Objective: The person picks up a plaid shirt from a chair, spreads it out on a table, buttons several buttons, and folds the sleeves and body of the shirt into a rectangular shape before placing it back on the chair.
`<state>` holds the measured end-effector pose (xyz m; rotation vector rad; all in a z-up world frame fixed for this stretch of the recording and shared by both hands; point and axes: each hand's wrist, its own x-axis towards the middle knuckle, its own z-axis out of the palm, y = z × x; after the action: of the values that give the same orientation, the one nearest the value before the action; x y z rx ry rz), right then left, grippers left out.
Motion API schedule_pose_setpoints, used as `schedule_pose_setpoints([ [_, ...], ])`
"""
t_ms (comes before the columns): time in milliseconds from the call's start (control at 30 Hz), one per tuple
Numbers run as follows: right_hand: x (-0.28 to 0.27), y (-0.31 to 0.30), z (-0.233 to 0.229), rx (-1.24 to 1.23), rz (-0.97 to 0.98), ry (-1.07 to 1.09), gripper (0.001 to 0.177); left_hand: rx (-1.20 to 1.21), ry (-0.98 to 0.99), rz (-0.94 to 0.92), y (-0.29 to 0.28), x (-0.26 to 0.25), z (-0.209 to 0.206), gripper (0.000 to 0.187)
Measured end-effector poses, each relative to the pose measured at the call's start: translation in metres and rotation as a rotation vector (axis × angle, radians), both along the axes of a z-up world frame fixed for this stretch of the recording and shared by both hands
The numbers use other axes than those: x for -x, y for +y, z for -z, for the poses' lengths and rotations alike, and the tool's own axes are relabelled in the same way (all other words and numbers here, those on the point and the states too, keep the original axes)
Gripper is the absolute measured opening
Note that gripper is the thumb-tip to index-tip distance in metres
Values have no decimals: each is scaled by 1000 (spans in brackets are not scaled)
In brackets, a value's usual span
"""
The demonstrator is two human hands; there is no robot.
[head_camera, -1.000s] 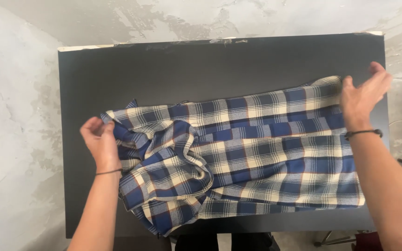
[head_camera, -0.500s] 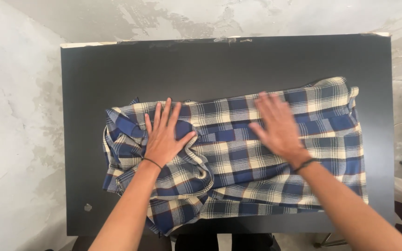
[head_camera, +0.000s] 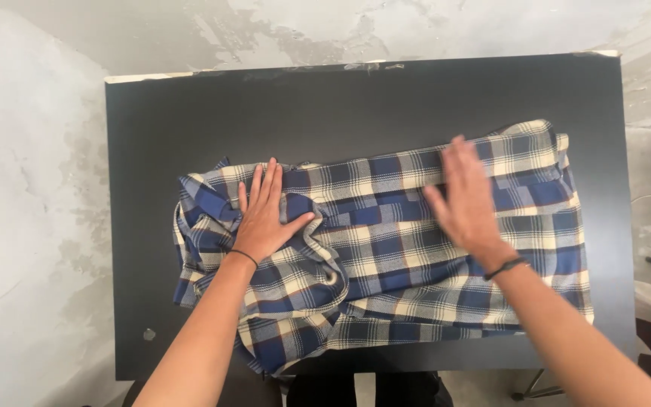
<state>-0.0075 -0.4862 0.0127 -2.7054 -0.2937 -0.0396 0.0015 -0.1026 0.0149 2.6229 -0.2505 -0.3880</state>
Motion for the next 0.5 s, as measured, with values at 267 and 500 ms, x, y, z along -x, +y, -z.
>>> schedule_pose_setpoints([
  [267,2,15,-14,63,217,-36,62,344,-318,-225,22,60,-70,50],
  [500,50,136,-65,-355,-190,148,39,-8,-328,-582,26,122,-97,63],
])
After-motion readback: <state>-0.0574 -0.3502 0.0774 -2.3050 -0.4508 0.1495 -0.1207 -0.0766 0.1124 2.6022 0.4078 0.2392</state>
